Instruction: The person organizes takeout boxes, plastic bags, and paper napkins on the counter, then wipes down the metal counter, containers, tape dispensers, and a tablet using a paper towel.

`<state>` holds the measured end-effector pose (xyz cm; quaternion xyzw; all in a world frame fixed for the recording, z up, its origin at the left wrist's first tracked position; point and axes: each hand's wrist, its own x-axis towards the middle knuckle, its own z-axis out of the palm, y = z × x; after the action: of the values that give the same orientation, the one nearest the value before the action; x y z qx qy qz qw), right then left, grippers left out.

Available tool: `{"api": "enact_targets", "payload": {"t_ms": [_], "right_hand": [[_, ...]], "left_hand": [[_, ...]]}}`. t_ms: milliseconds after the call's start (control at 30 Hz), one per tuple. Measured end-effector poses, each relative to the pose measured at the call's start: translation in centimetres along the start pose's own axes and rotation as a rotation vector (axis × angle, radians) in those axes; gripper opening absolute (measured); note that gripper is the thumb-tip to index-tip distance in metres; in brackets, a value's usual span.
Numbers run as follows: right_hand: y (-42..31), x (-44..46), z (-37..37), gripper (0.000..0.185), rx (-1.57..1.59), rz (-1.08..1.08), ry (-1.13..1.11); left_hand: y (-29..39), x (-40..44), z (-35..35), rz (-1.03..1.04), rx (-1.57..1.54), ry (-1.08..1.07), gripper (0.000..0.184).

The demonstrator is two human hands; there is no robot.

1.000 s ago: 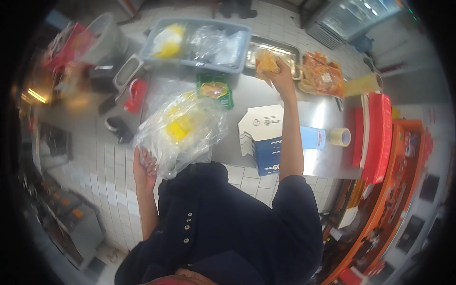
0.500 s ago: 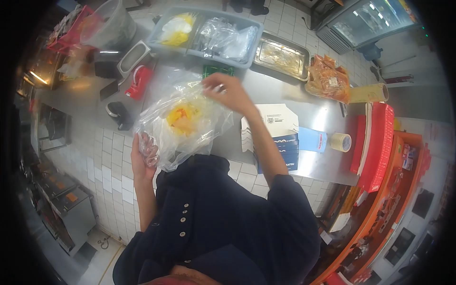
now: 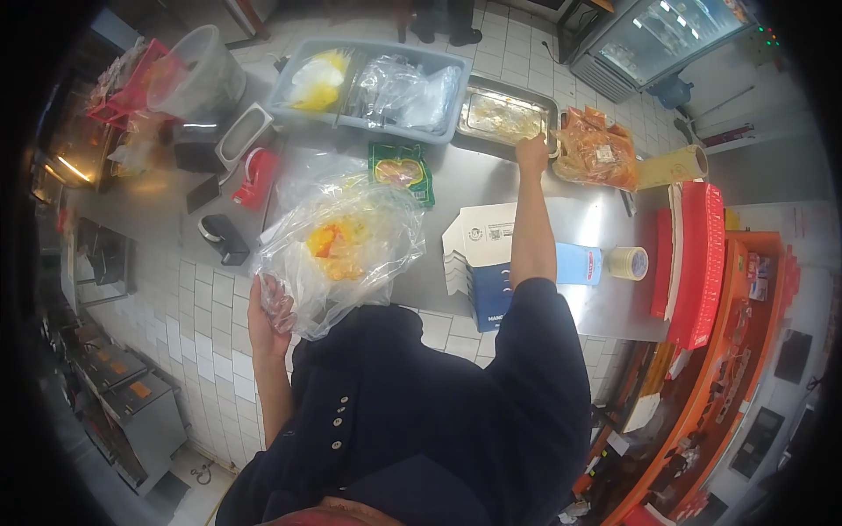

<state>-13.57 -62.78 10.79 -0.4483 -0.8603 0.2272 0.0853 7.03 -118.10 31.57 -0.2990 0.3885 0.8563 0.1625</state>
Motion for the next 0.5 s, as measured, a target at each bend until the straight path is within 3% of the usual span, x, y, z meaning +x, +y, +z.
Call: {"api": "enact_targets", "payload": {"t_ms": [100, 233, 300, 500], "right_hand": [[0.5, 1.3, -0.4, 0.032, -0.116, -0.032, -0.108], [0.3, 1.7, -0.5, 0.028, -0.098, -0.054, -0.023], [-0.4, 2.4, -0.6, 0.026, -0.125, -0.267, 0.071], [-7.7, -2.4, -9.0, 0.019, 0.023, -0.584, 0.214]], "left_hand": [[0.1, -0.3, 0.1, 0.005, -0.002, 0.042, 0.03], [-0.1, -0.5, 0.2, 0.013, -0.017, 0.064, 0.029], [-0.3, -0.4, 0.1, 0.008, -0.023, 0.054, 0.029], [-0.7, 0.4, 0.1, -0.018, -0.006, -0.038, 0.029]]}}
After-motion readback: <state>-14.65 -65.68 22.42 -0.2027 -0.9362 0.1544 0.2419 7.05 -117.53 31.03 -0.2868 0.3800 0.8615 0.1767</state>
